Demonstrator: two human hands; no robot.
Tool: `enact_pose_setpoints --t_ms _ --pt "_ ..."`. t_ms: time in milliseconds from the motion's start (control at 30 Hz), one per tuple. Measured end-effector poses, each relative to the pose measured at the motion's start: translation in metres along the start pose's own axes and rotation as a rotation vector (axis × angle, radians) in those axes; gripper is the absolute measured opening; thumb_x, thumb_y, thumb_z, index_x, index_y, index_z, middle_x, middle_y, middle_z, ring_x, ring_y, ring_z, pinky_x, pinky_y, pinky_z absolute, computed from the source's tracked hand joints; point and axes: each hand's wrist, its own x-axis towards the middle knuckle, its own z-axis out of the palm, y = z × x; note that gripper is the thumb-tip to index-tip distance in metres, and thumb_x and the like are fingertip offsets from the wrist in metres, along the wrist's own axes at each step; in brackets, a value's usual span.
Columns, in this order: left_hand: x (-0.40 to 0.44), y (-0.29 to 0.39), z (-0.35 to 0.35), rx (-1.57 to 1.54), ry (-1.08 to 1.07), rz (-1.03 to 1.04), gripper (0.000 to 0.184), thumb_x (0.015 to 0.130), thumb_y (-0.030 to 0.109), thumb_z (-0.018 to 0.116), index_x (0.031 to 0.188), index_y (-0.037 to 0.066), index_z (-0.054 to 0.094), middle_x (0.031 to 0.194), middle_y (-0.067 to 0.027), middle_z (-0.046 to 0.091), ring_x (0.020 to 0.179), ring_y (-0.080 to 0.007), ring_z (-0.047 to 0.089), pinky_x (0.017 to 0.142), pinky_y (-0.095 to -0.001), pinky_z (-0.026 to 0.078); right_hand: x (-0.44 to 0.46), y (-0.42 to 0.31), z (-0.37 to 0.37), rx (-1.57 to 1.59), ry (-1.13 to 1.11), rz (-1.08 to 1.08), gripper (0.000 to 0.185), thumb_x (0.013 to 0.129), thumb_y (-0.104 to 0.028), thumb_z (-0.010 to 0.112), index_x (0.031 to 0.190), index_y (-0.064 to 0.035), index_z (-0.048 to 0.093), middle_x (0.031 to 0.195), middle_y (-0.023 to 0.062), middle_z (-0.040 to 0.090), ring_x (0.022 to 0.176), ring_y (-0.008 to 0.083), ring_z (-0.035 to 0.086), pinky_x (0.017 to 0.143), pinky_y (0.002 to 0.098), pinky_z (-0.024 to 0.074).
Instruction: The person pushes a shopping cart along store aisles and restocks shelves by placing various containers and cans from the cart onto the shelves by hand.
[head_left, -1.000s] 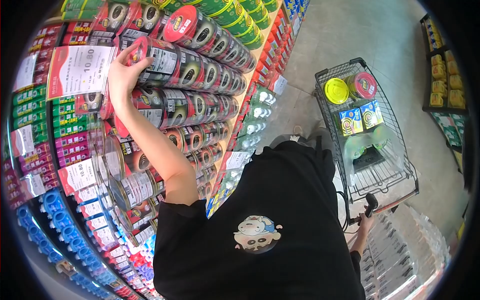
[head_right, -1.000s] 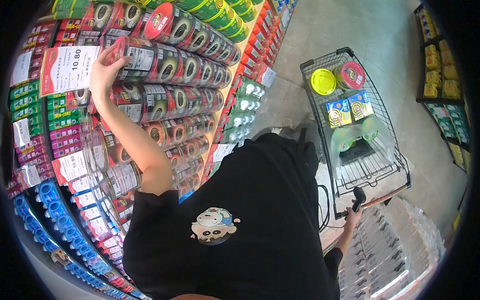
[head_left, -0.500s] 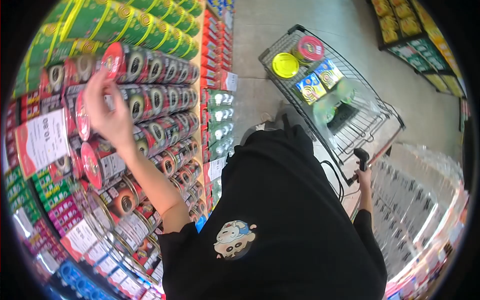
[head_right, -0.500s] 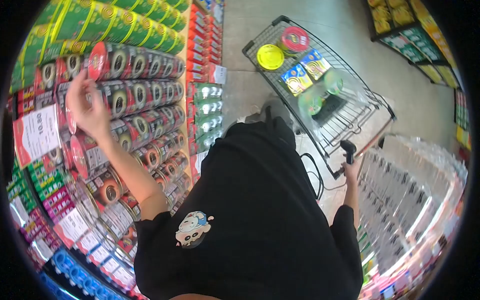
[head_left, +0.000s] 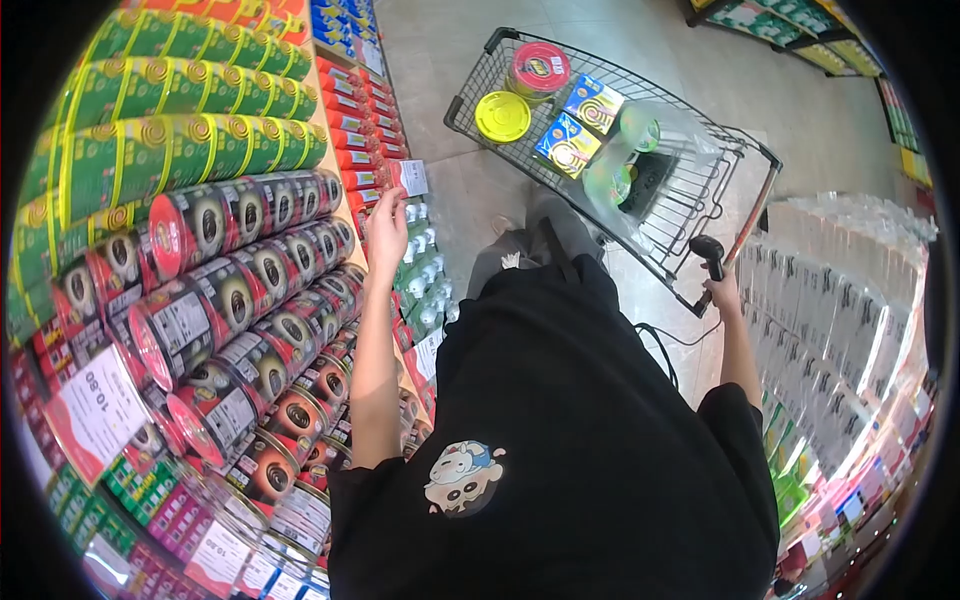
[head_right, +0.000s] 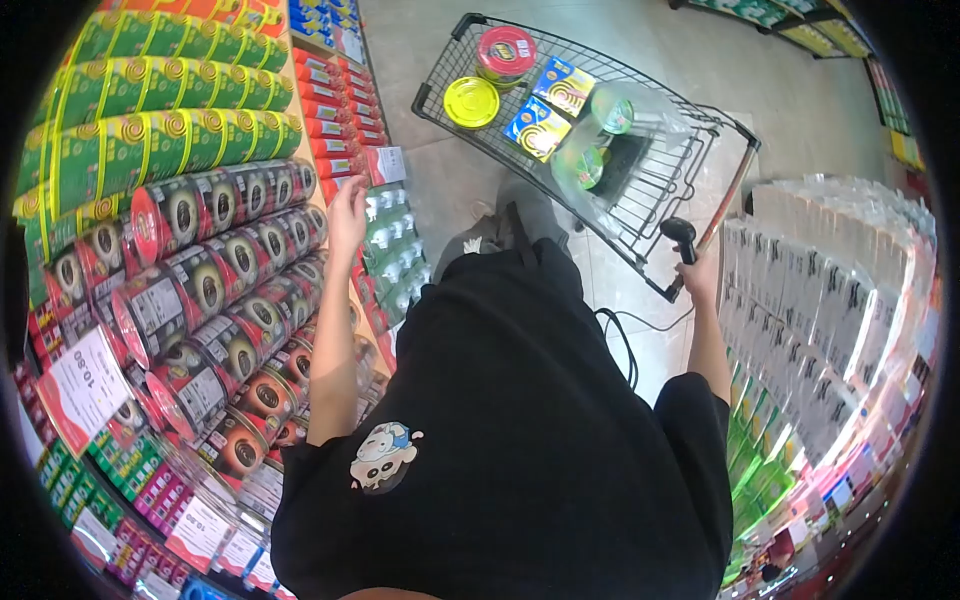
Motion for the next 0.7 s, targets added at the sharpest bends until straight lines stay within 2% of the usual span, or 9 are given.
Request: enact_pose_setpoints --t_ms 33,67,167,267,367,433,467,567,700 --pt "0.002 0.003 0.004 0.005 -0.017 0.019 0.044 0.084 -0.012 0.056 0.124 0.002 0.065 0.109 -0.0195 0.067 0.097 -0.0374 0.068 0.086 -0.043 0.054 0.001 0.001 0.0 0.007 -0.003 -0.001 0.046 0.074 0.002 0.063 0.118 -0.0081 0.072 0.071 -0.0001 0.055 0.052 0.0116 0.052 0.048 0.0294 0.0402" --pt "0.007 0.006 0.009 0.011 -0.032 0.041 0.044 0.084 -0.012 0.057 0.125 0.002 0.065 0.11 -0.0194 0.067 0.096 -0.038 0.068 0.086 -0.0433 0.054 0.009 0.014 0.002 0.011 0.009 -0.001 0.046 0.073 0.003 0.064 0.117 -0.0072 0.073 0.076 0.0009 0.057 0.058 0.0124 0.053 0.055 0.0304 0.0428" --pt "0.026 0.024 0.022 0.097 -0.058 0.071 0.043 0.085 -0.01 0.059 0.126 0.003 0.065 0.109 -0.0194 0.065 0.09 -0.0363 0.068 0.083 -0.0429 0.054 0.015 0.024 0.003 0.033 0.019 -0.039 0.045 0.072 0.004 0.065 0.115 -0.0065 0.073 0.08 0.002 0.058 0.064 0.0136 0.054 0.061 0.0313 0.0451" --pt "0.048 0.038 0.044 0.072 -0.1 0.016 0.045 0.085 -0.008 0.061 0.128 0.004 0.065 0.099 -0.0169 0.065 0.085 -0.0312 0.067 0.079 -0.0412 0.055 0.015 0.021 -0.002 -0.046 0.027 -0.003 0.044 0.073 0.003 0.066 0.116 -0.0066 0.074 0.082 0.0035 0.062 0.068 0.0144 0.057 0.066 0.0325 0.0478" --pt "0.077 0.05 0.064 0.08 -0.157 0.023 0.047 0.085 -0.003 0.063 0.132 0.006 0.063 0.089 -0.0149 0.068 0.081 -0.0313 0.069 0.076 -0.0424 0.055 0.0 -0.012 -0.008 -0.102 0.017 0.012 0.046 0.074 0.001 0.066 0.118 -0.0101 0.075 0.076 0.0045 0.063 0.067 0.0144 0.059 0.066 0.0334 0.0488" --pt "0.1 0.061 0.079 0.098 -0.205 0.006 0.049 0.086 -0.002 0.064 0.134 0.006 0.061 0.085 -0.0147 0.069 0.08 -0.032 0.07 0.074 -0.0434 0.055 -0.02 -0.064 -0.016 -0.184 0.031 0.081 0.047 0.073 0.001 0.065 0.118 -0.0067 0.074 0.086 0.0099 0.069 0.079 0.0201 0.067 0.074 0.0361 0.0526" --pt "0.113 0.067 0.087 0.124 -0.207 0.073 0.051 0.085 -0.001 0.064 0.135 0.007 0.059 0.082 -0.0146 0.07 0.078 -0.0335 0.071 0.073 -0.0448 0.055 -0.016 -0.058 -0.017 -0.167 0.032 0.07 0.047 0.072 0.001 0.065 0.118 -0.006 0.074 0.086 0.0113 0.069 0.081 0.0218 0.067 0.076 0.037 0.0525" --pt "0.151 0.078 0.113 0.145 -0.274 0.109 0.051 0.087 -0.001 0.063 0.137 0.008 0.057 0.083 -0.0126 0.07 0.076 -0.0273 0.07 0.073 -0.0408 0.055 0.003 -0.018 -0.013 -0.097 0.03 0.036 0.047 0.072 -0.001 0.066 0.118 -0.0038 0.073 0.089 0.0153 0.069 0.086 0.0275 0.068 0.082 0.0392 0.0521" --pt "0.204 0.084 0.16 0.128 -0.319 0.135 0.041 0.088 -0.001 0.063 0.129 0.004 0.064 0.081 -0.0139 0.07 0.075 -0.0285 0.07 0.072 -0.0409 0.056 0.019 0.022 -0.007 -0.086 0.029 0.043 0.044 0.073 -0.003 0.068 0.117 -0.0013 0.071 0.101 0.0194 0.066 0.096 0.0348 0.067 0.088 0.0413 0.0515"
